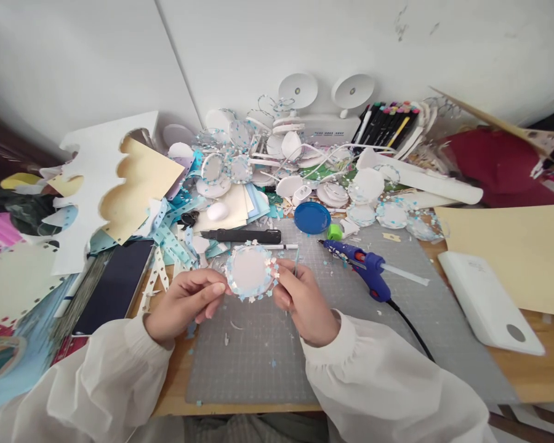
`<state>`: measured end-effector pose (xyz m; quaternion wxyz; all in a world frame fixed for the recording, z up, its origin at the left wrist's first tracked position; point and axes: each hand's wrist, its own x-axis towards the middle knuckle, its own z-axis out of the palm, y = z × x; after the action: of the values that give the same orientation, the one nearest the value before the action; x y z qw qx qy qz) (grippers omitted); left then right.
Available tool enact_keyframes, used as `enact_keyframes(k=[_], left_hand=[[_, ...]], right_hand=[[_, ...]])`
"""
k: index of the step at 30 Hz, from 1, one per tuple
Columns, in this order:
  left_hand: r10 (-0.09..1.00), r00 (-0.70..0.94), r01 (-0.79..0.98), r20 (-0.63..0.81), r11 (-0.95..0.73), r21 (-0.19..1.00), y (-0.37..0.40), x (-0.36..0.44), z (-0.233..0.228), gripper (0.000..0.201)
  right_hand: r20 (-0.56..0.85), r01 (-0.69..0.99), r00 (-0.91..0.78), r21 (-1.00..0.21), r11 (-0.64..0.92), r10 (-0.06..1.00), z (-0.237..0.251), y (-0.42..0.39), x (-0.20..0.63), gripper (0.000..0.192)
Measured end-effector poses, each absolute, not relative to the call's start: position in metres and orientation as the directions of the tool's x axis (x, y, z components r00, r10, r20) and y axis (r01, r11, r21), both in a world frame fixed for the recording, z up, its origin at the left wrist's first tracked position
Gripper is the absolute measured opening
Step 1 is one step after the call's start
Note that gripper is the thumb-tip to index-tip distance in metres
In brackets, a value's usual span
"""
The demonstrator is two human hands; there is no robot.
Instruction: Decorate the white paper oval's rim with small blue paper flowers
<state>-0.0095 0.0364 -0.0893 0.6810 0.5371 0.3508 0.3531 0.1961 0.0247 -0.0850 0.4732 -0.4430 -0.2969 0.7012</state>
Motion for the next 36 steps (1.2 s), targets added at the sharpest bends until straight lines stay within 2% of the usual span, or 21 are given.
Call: enact_keyframes(k=[5, 8, 12, 14, 15, 16, 18, 19, 21, 23, 26, 28, 31, 33, 36], left_hand=[[0.911, 0.402, -0.313, 0.095, 0.040, 0.949, 0.042, -0.020, -0.077, 0.020], [0.924, 0.281, -0.424, 0.261, -0.124, 0.897, 0.042, -0.029, -0.057, 0.018], [0.832, 0.228, -0.420, 0.506, -0.385, 0.822, 0.037, -0.047, -0.020, 0.017], [0.785, 0.172, -0.330, 0.595, -0.523, 0.786, 0.033, -0.055, -0.005, 0.017], [0.762, 0.168, -0.193, 0.625, -0.597, 0.779, 0.032, -0.058, 0.000, 0.016], [0.770, 0.173, 0.017, 0.614, -0.626, 0.780, 0.031, -0.060, 0.003, 0.014], [0.793, 0.254, 0.365, 0.553, -0.608, 0.705, 0.032, -0.061, -0.001, 0.015], [0.815, 0.314, 0.453, 0.488, -0.580, 0.677, 0.033, -0.060, -0.008, 0.017], [0.844, 0.387, 0.538, 0.370, -0.533, 0.653, 0.036, -0.057, -0.027, 0.021], [0.876, 0.371, 0.556, 0.309, -0.476, 0.681, 0.039, -0.054, -0.047, 0.032], [0.924, 0.307, 0.647, 0.230, -0.379, 0.661, 0.041, -0.052, -0.065, 0.036], [0.923, 0.304, 0.728, 0.235, -0.384, 0.567, 0.041, -0.051, -0.066, 0.027], [0.885, 0.332, 0.802, 0.326, -0.447, 0.396, 0.043, -0.049, -0.059, 0.024], [0.858, 0.341, 0.826, 0.383, -0.468, 0.313, 0.044, -0.047, -0.054, 0.022], [0.827, 0.337, 0.856, 0.450, -0.468, 0.218, 0.042, -0.041, -0.048, 0.020]], right_hand=[[-0.391, -0.449, -0.109, -0.801, -0.396, 0.914, -0.087, 0.028, 0.194, 0.040], [-0.407, -0.415, -0.095, -0.814, -0.407, 0.909, -0.090, 0.030, 0.191, 0.044], [-0.383, -0.357, -0.082, -0.850, -0.386, 0.920, -0.092, 0.033, 0.191, 0.050], [-0.368, -0.276, -0.102, -0.882, -0.382, 0.924, -0.090, 0.033, 0.193, 0.048], [-0.359, -0.222, -0.122, -0.899, -0.378, 0.925, -0.088, 0.033, 0.193, 0.047], [-0.351, -0.172, -0.146, -0.912, -0.373, 0.925, -0.087, 0.032, 0.193, 0.045], [-0.324, -0.052, -0.214, -0.938, -0.342, 0.922, -0.085, 0.029, 0.193, 0.041], [-0.316, 0.027, -0.247, -0.947, -0.320, 0.916, -0.084, 0.027, 0.192, 0.039], [-0.297, 0.240, -0.289, -0.943, -0.232, 0.910, -0.084, 0.024, 0.191, 0.035], [-0.233, 0.448, -0.295, -0.890, -0.082, 0.927, -0.085, 0.021, 0.191, 0.036], [-0.067, 0.595, -0.267, -0.797, 0.110, 0.961, -0.085, 0.016, 0.197, 0.033], [0.014, 0.604, -0.206, -0.785, 0.138, 0.978, -0.083, 0.013, 0.204, 0.032], [0.092, 0.535, -0.117, -0.833, 0.141, 0.989, -0.078, 0.006, 0.218, 0.032], [0.109, 0.439, -0.075, -0.889, 0.131, 0.991, -0.073, 0.001, 0.226, 0.034], [0.076, 0.209, -0.042, -0.974, 0.083, 0.996, -0.065, -0.009, 0.236, 0.047]])
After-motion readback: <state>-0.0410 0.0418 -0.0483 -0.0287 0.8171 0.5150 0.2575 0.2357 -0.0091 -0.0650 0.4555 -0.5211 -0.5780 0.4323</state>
